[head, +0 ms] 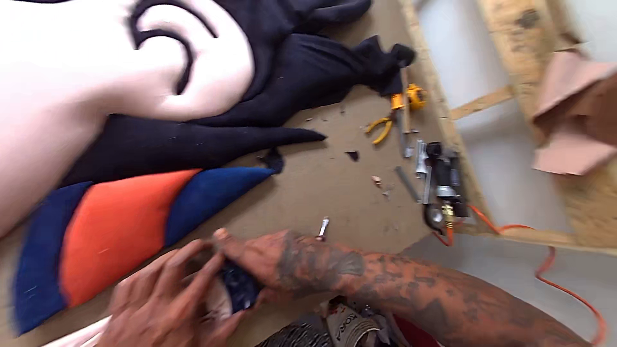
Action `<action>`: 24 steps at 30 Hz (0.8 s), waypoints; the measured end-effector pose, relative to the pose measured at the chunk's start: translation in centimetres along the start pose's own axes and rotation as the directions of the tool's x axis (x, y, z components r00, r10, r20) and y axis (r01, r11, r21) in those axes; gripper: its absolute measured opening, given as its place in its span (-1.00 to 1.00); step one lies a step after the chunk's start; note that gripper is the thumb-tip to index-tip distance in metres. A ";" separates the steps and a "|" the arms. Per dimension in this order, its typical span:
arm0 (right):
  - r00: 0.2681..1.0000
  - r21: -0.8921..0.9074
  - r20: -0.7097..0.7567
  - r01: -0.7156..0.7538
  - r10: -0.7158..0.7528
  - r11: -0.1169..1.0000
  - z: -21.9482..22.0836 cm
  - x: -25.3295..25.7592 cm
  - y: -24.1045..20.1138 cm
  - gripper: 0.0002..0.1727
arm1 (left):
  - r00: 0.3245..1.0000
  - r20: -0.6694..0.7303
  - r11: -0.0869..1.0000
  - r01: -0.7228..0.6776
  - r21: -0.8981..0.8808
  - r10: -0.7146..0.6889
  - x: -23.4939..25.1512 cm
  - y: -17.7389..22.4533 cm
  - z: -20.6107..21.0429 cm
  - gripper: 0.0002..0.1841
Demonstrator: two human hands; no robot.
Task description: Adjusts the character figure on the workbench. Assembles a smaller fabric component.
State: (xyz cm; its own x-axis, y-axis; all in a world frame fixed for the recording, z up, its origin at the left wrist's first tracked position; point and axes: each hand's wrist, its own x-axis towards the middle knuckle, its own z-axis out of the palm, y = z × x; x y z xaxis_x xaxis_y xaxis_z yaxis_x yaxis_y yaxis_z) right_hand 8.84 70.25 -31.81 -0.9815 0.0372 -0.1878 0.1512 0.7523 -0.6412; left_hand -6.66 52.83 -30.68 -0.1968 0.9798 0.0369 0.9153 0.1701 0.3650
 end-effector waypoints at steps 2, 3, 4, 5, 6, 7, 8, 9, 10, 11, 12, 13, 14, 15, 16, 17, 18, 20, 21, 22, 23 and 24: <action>0.998 -0.094 0.028 0.055 -0.053 0.994 -1.1 -0.1 0.1 0.41 | 0.998 0.070 1.000 -0.004 -0.008 0.005 0.4 0.0 -0.4 0.07; 0.996 -0.126 0.063 0.078 -0.070 0.989 -1.7 -0.1 0.1 0.44 | 0.996 0.088 1.000 -0.004 -0.004 0.004 0.5 0.1 -0.4 0.08; 0.992 -0.128 0.090 0.098 -0.087 0.987 -2.2 -0.2 0.1 0.45 | 0.995 0.097 1.000 -0.002 0.005 0.002 0.6 0.1 -0.4 0.10; 0.990 -0.133 0.097 0.112 -0.099 0.985 -2.4 -0.2 0.1 0.44 | 0.995 0.102 1.000 0.000 0.015 -0.001 0.6 0.1 -0.4 0.10; 0.990 -0.128 0.104 0.113 -0.100 0.985 -2.4 -0.2 0.1 0.44 | 0.995 0.101 1.000 0.002 0.022 -0.004 0.7 0.1 -0.3 0.10; 0.990 -0.120 0.114 0.102 -0.088 0.987 -2.5 -0.2 0.1 0.43 | 0.995 0.096 1.000 0.002 0.024 -0.004 0.6 0.0 -0.2 0.09; 0.990 -0.114 0.114 0.092 -0.079 0.989 -2.3 -0.1 0.1 0.42 | 0.996 0.093 1.000 0.004 0.025 -0.007 0.6 0.0 -0.2 0.07; 0.991 -0.122 0.118 0.079 -0.065 0.989 -2.2 -0.1 0.1 0.41 | 0.996 0.092 1.000 0.009 0.024 -0.011 0.6 0.1 -0.2 0.05; 0.992 -0.139 0.117 0.072 -0.056 0.988 -2.2 -0.1 0.1 0.40 | 0.996 0.087 1.000 0.008 0.027 -0.010 0.6 0.1 -0.2 0.04; 0.993 -0.151 0.107 0.067 -0.051 0.986 -2.1 -0.2 0.2 0.39 | 0.997 0.079 1.000 0.004 0.030 -0.007 0.7 0.2 -0.1 0.04; 0.993 -0.150 0.109 0.061 -0.045 0.987 -2.2 -0.3 0.3 0.41 | 0.997 0.072 0.999 0.004 0.036 -0.006 0.7 0.3 0.0 0.04; 0.992 -0.147 0.114 0.060 -0.043 0.987 -2.1 -0.3 0.3 0.43 | 0.998 0.064 0.999 0.005 0.046 -0.008 0.7 0.3 0.0 0.04; 0.992 -0.139 0.111 0.068 -0.052 0.988 -1.9 -0.1 0.3 0.42 | 0.998 0.059 0.999 0.004 0.054 -0.007 0.6 0.2 -0.1 0.03; 0.992 -0.141 0.108 0.085 -0.070 0.986 -1.6 0.1 0.2 0.38 | 0.999 0.050 0.998 0.004 0.060 -0.007 0.5 0.0 -0.2 0.02; 0.991 -0.148 0.091 0.108 -0.095 0.983 -1.3 0.2 0.2 0.31 | 0.999 0.045 0.998 0.004 0.064 -0.007 0.4 -0.1 -0.2 0.01; 0.991 -0.157 0.079 0.119 -0.107 0.981 -1.2 0.2 0.1 0.26 | 0.999 0.042 0.998 0.000 0.063 -0.003 0.3 -0.2 -0.2 0.01; 0.990 -0.152 0.079 0.127 -0.116 0.980 -1.2 0.1 0.0 0.23 | 0.999 0.041 0.998 -0.001 0.061 -0.002 0.3 -0.2 -0.1 0.02; 0.993 -0.154 0.086 0.092 -0.079 0.984 -2.6 -0.5 -0.7 0.29 | 0.999 0.048 0.999 -0.003 0.047 0.001 0.3 -0.2 -0.3 0.02; 0.998 -0.137 0.050 0.035 -0.028 0.990 -4.4 -1.5 -1.0 0.26 | 0.999 0.053 0.999 -0.007 0.034 0.006 0.4 -0.1 -0.4 0.01; 0.998 -0.115 -0.058 -0.029 0.022 0.993 -6.8 -3.0 -0.6 0.13 | 0.999 0.052 1.000 -0.012 0.018 0.011 0.6 0.0 -0.4 -0.01; 0.972 -0.114 -0.232 -0.062 0.034 0.992 -9.3 -4.8 1.1 -0.06 | 0.999 0.034 1.000 -0.013 0.008 0.012 0.7 0.1 -0.2 -0.02; 0.912 -0.122 -0.408 -0.082 0.025 0.989 -12.0 -6.6 3.9 -0.26 | 1.000 -0.008 1.000 -0.019 -0.002 0.019 1.2 0.5 0.3 -0.04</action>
